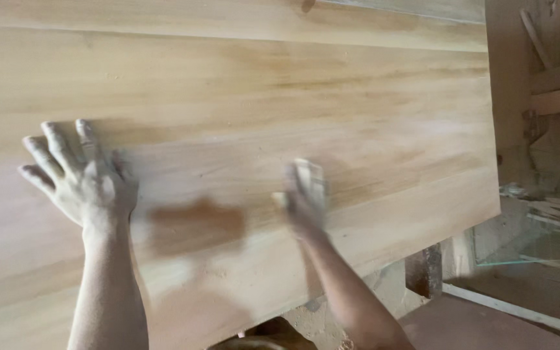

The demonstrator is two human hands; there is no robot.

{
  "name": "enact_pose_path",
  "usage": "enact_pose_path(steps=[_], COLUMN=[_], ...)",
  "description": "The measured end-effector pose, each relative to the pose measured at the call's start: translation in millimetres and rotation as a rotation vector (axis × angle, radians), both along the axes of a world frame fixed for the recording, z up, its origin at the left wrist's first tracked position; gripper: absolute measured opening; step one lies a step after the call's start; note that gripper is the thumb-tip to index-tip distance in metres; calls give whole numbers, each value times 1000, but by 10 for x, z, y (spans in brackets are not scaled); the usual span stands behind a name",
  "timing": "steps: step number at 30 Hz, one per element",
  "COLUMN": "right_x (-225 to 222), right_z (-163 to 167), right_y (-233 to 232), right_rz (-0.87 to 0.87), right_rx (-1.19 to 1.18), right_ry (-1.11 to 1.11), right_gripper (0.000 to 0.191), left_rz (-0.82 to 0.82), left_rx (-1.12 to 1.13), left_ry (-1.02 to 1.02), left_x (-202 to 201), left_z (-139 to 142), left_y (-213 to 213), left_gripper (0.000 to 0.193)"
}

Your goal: The person sands a large wooden board with a handheld angle grinder-style sander, working along the surface and edges while steadying the board with the other hand. They then brush off dust with a small whisk broom and wipe the board with a cloth by hand.

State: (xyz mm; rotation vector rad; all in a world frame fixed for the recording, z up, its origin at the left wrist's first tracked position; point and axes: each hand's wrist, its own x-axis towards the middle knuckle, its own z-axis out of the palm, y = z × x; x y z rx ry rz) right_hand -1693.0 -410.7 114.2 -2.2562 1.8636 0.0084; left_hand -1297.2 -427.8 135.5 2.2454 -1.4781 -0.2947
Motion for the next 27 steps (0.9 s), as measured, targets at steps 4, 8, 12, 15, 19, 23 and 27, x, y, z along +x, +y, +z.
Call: enact_pose_path(steps=[4,8,12,15,19,23,27], right_x=[-1494,-2202,-1723,-760,630,1241,1186], right_z=[178,360,279,197,209,182,71], right_y=[622,1151,1507,1821,2259,2174,1704], right_rz=[-363,-859,-786,-477,-147,-26,-223], right_rx=[-21,50,-34,-77,-148,-69,68], right_ry=[362,163,144,84,-154,27,121], right_gripper=[76,75,85,83,77,73,72], left_rz=[-26,-60,-21,-4,-79,-326,-200], left_rx=[80,185,328,400,359,517,659], left_ry=[-58,-171,-284,-254,-269,-247,-358], left_x=[-244,-512,-579,-599,-572,-25,1213], left_z=[32,71,105,144,204,235,248], left_y=[814,1998,2742,2887,2835,2653,2515], left_gripper=[70,67,68,71,74,75,73])
